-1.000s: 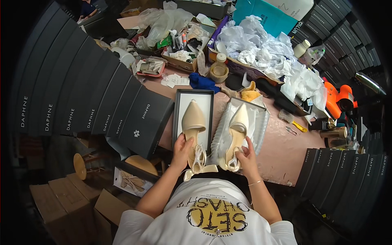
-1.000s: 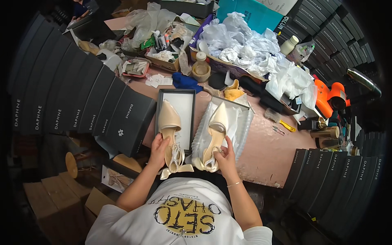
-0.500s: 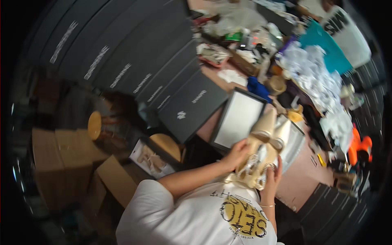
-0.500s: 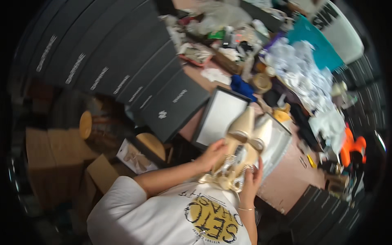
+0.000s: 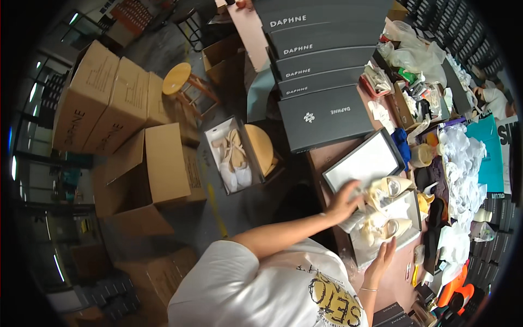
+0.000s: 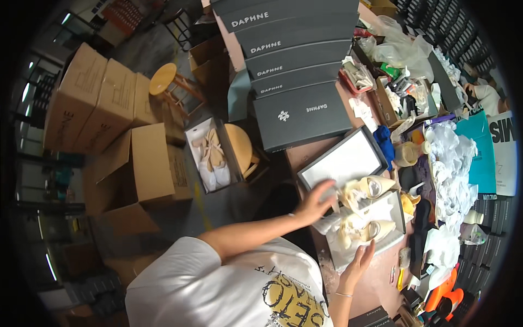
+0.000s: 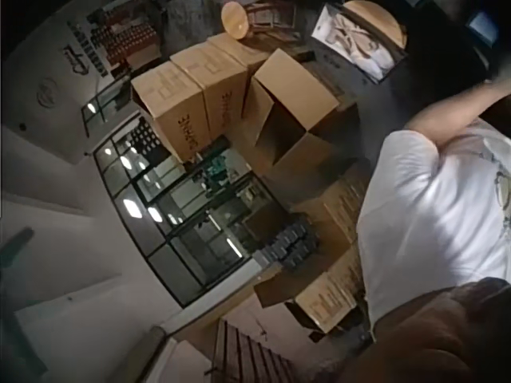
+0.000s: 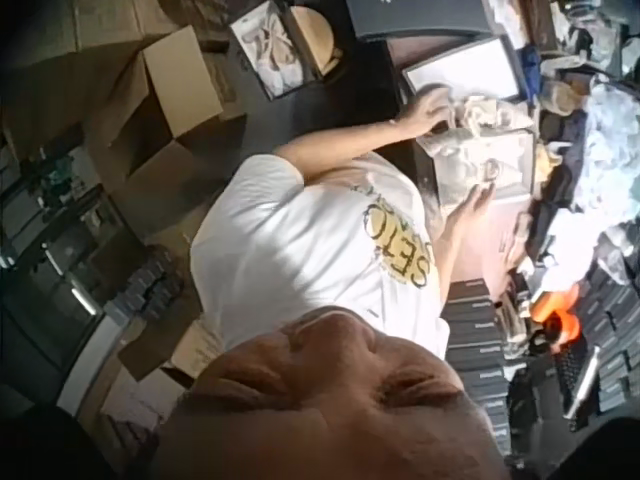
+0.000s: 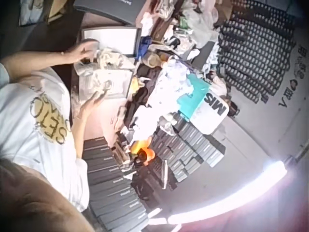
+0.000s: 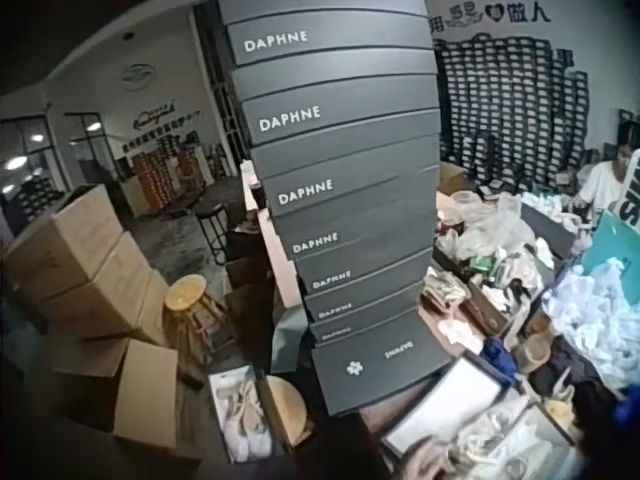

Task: Packing shoes into boxes, wrapping them in tissue paper, and organizing shipping labels.

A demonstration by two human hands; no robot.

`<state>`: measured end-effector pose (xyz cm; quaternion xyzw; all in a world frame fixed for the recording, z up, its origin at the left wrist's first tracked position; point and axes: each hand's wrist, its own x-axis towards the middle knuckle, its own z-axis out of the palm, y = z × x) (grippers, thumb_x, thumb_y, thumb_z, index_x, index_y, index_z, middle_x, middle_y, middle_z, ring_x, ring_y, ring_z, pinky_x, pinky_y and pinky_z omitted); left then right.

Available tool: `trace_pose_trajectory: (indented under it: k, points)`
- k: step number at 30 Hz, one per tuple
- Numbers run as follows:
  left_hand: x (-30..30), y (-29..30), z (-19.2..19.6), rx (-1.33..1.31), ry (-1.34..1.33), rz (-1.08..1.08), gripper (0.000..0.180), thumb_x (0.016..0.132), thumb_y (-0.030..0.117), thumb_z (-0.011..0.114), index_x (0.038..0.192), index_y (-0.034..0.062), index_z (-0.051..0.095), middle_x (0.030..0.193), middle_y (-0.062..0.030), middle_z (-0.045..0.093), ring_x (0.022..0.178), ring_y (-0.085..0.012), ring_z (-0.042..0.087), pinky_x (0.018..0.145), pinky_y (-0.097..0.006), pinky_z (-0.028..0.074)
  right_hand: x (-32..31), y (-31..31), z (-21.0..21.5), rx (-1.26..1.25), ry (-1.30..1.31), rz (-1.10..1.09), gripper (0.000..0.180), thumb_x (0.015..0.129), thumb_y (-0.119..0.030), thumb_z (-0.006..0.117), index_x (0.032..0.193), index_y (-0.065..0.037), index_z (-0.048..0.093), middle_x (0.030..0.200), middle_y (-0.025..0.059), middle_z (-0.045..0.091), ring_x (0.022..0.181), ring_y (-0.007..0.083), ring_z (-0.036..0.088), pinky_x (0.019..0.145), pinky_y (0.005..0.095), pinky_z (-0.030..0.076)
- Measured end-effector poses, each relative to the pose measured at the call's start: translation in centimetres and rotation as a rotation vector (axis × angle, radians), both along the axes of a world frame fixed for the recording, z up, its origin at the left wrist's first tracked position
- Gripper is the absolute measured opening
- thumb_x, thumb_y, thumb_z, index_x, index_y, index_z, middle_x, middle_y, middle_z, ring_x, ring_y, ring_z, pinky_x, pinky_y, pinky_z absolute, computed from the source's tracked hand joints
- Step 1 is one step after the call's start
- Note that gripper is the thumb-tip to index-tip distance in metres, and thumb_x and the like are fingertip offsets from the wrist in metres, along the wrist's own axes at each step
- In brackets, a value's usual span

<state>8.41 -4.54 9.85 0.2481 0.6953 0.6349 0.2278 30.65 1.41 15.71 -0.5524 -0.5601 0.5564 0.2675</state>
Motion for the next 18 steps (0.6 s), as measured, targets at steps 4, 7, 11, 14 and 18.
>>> trace_pose_trajectory:
  k: [4, 7, 11, 14, 18]
  points:
    - [-5.8, -13.5, 1.5, -0.344, 0.409, 0.379, 0.055, 0.082, 0.014, 0.064, 0.131, 0.0008, 0.042, 0.134, -0.0201, 0.043, 0.126, -0.0357, 0.040, 0.106, -0.045, 0.032, -1.3, 0.4, 3.4, 0.162, 0.151, 0.181, 0.044, 0.096, -0.011, 0.052, 0.137, -0.001, 0.041, 0.131, 0.0129, 0.049, 0.116, 0.0207, 0.049, 0.098, 0.0320, 0.039]
    - [-10.3, -24.4, -3.4, -0.557, 0.486, 0.810, 0.072, 0.079, 0.015, 0.066, 0.140, 0.0008, 0.031, 0.141, -0.0234, 0.035, 0.130, -0.0386, 0.035, 0.108, -0.045, 0.029, -3.5, -0.2, 5.4, 0.167, 0.206, 0.316, 0.036, 0.095, -0.005, 0.052, 0.131, 0.000, 0.048, 0.111, 0.0096, 0.060, 0.090, 0.0141, 0.058, 0.081, 0.0268, 0.048]
    - [-14.4, -35.1, -11.3, -0.794, -0.155, 0.848, 0.073, 0.075, 0.018, 0.068, 0.138, 0.0020, 0.035, 0.131, -0.0233, 0.045, 0.119, -0.0375, 0.046, 0.098, -0.045, 0.039, -7.4, -2.8, 5.7, 0.078, 0.167, 0.497, 0.032, 0.094, -0.005, 0.055, 0.125, 0.001, 0.052, 0.105, 0.0086, 0.062, 0.090, 0.0140, 0.060, 0.083, 0.0271, 0.049]
    - [-15.7, -36.8, -12.3, -0.583, -0.849, 0.704, 0.061, 0.074, 0.017, 0.068, 0.127, -0.0009, 0.042, 0.117, -0.0181, 0.053, 0.100, -0.0307, 0.056, 0.078, -0.047, 0.050, -11.0, -5.4, 5.0, 0.116, 0.086, 0.693, 0.031, 0.093, -0.006, 0.056, 0.122, 0.002, 0.053, 0.103, 0.0096, 0.063, 0.088, 0.0143, 0.062, 0.079, 0.0268, 0.050]
    - [-15.7, -37.0, -14.2, -0.394, -0.919, 0.682, 0.051, 0.072, 0.014, 0.069, 0.117, -0.0018, 0.048, 0.110, -0.0139, 0.055, 0.093, -0.0257, 0.058, 0.082, -0.045, 0.048, -17.3, -8.6, 7.1, 0.226, -0.004, 0.952, 0.031, 0.086, 0.000, 0.063, 0.116, 0.002, 0.057, 0.098, 0.0142, 0.065, 0.082, 0.0186, 0.066, 0.072, 0.0267, 0.053]
